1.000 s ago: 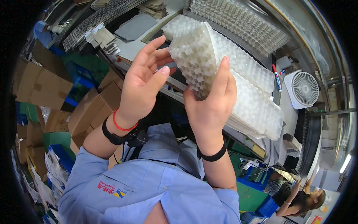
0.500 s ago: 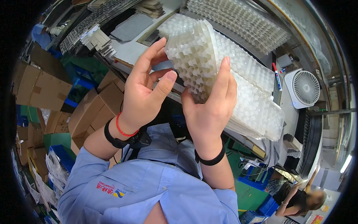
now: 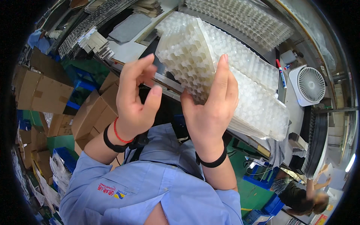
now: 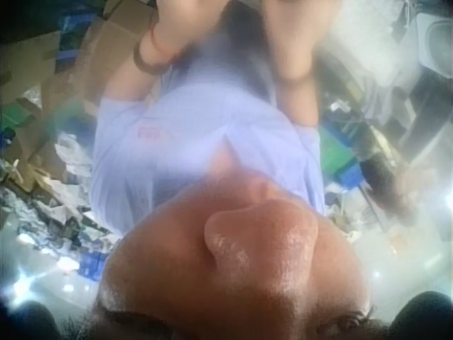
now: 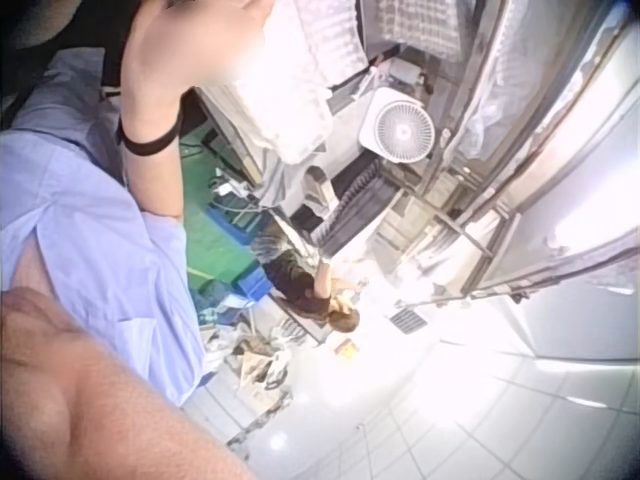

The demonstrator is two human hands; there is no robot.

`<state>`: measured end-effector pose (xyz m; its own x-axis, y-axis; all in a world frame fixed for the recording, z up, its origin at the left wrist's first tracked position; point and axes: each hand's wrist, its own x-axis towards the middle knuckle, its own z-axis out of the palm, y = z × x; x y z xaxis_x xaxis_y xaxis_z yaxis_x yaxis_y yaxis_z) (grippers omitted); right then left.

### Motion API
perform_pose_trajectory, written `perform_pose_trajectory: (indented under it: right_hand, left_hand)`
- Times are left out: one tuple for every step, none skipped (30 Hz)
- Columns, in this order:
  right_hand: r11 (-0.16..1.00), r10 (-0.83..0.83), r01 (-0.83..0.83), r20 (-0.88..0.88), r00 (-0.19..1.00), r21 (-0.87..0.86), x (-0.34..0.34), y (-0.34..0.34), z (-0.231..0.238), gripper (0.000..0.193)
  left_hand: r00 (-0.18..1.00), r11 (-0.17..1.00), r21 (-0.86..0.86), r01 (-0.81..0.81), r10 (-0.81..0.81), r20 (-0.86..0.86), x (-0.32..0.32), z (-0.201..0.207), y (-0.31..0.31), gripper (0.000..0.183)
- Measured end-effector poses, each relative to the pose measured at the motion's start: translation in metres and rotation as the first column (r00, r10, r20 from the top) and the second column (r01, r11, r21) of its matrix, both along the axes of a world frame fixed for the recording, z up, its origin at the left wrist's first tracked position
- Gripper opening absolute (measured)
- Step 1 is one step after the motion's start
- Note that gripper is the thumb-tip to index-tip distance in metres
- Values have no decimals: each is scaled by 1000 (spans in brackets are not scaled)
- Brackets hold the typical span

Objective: Inspecting and sorting clear plastic component trays at a workstation.

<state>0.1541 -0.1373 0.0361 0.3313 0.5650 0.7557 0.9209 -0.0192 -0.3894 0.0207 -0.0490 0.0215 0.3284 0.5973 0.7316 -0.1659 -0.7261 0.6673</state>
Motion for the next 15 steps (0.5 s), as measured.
perform_pose_trajectory:
  right_hand:
    - [1000,0,0,-4,1000,0,0,0,0,91]
    - [1000,-2,2,-6,1000,0,0,0,0,91]
    - [1000,-2,2,1,1000,0,1,0,1,91]
    - [1000,0,0,10,1000,-1,0,0,1,91]
    - [1000,1,-1,10,1000,-2,0,1,1,91]
    - [1000,0,0,-8,1000,-1,0,1,0,91]
    - [1000,-4,4,-25,1000,1,0,1,0,91]
    - [1000,-4,4,-24,1000,0,0,1,0,91]
    - [1000,0,0,-25,1000,4,0,1,0,90]
    - [1000,4,-4,-26,1000,10,0,1,1,90]
    - [1000,4,-4,-26,1000,10,0,1,1,90]
    - [1000,5,-4,-12,1000,13,0,1,2,90]
    - [1000,3,-3,3,1000,14,0,1,2,90]
    - [1000,1,-1,5,1000,13,1,1,1,90]
    - [1000,-5,5,3,1000,9,1,1,1,89]
  left_hand:
    - [998,1000,26,-9,10,-62,-6,4,-6,53]
    - [992,999,52,-15,22,-123,-9,6,-10,54]
    - [992,999,53,-14,20,-126,-9,6,-12,54]
    - [989,993,113,-20,36,-142,-9,6,-14,55]
    - [986,984,174,-24,52,-158,-8,5,-14,57]
    - [985,983,183,-10,41,-166,-8,3,-14,58]
    - [985,983,183,-10,41,-166,-6,3,-13,58]
    - [981,983,182,3,33,-191,-5,3,-13,59]
    - [976,983,181,15,25,-217,-3,3,-13,59]
    - [976,983,181,15,25,-217,-2,3,-13,59]
    - [977,984,180,18,21,-213,-1,4,-14,60]
    - [978,984,178,20,18,-210,-1,5,-14,62]
    - [978,984,178,21,17,-209,-1,4,-14,62]
    - [978,979,201,31,11,-206,-1,3,-14,63]
    - [979,974,225,41,6,-203,-1,2,-14,64]
